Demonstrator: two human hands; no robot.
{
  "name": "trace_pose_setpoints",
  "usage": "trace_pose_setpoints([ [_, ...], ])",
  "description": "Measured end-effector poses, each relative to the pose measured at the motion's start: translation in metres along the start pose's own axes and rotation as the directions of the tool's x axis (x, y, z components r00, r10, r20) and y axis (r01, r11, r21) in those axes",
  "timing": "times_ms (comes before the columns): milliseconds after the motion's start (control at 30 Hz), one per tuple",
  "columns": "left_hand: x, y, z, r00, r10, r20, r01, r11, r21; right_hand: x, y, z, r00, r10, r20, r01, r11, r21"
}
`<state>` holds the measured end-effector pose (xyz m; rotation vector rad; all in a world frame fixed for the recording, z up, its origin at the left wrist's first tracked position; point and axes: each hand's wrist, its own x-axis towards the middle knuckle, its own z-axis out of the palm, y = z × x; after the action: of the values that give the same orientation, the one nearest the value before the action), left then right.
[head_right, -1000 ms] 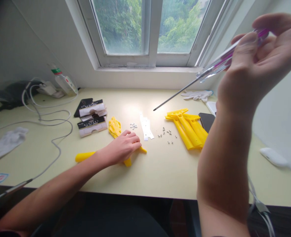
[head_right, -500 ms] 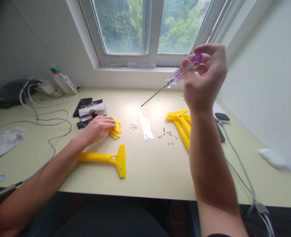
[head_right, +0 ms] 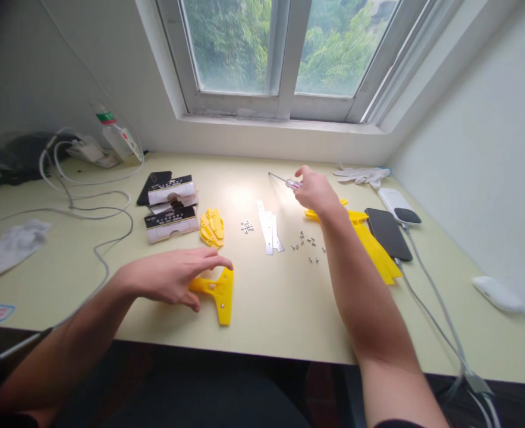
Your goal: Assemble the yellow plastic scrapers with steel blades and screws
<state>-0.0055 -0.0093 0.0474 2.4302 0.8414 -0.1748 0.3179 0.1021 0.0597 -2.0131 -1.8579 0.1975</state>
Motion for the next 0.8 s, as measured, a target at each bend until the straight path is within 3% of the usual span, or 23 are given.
trace_pose_setpoints([
  [67, 0.004, 0.0, 0.005, 0.999, -0.011, 0.031, 0.011, 1.0, 0.002, 0.0, 0.0, 0.012, 0.995, 0.031, 0.096, -0.024, 0.996, -0.082],
  [167, 0.011, -0.005, 0.01, 0.999, -0.021, -0.037, 0.019, 0.999, -0.039, -0.001, -0.002, 0.028, 0.984, 0.05, 0.169, -0.032, 0.994, -0.104],
  [267, 0.018, -0.01, 0.014, 0.98, 0.035, -0.195, -0.05, 0.996, -0.071, -0.003, -0.009, 0.033, 0.985, 0.028, 0.172, -0.011, 0.995, -0.099],
  [367, 0.024, -0.014, 0.017, 0.905, 0.112, -0.411, -0.139, 0.99, -0.035, -0.01, -0.024, 0.023, 0.976, -0.06, 0.207, 0.058, 0.998, 0.016],
  [433, 0.026, -0.015, 0.018, 0.819, 0.124, -0.56, -0.146, 0.989, 0.006, -0.02, -0.039, 0.014, 0.925, -0.138, 0.353, 0.058, 0.972, 0.228],
  [500, 0.027, -0.015, 0.019, 0.73, 0.114, -0.674, -0.124, 0.992, 0.033, -0.032, -0.055, 0.006, 0.822, -0.219, 0.526, -0.024, 0.909, 0.415],
  [600, 0.029, -0.016, 0.019, 0.641, 0.075, -0.764, -0.074, 0.997, 0.036, -0.047, -0.072, 0.003, 0.693, -0.305, 0.653, -0.094, 0.86, 0.501],
  [667, 0.03, -0.018, 0.02, 0.612, 0.046, -0.79, -0.04, 0.999, 0.027, -0.052, -0.078, 0.005, 0.663, -0.332, 0.671, -0.092, 0.854, 0.513],
  [800, 0.031, -0.02, 0.021, 0.587, -0.007, -0.809, 0.009, 1.0, -0.002, -0.053, -0.08, 0.009, 0.662, -0.354, 0.661, -0.091, 0.837, 0.54],
])
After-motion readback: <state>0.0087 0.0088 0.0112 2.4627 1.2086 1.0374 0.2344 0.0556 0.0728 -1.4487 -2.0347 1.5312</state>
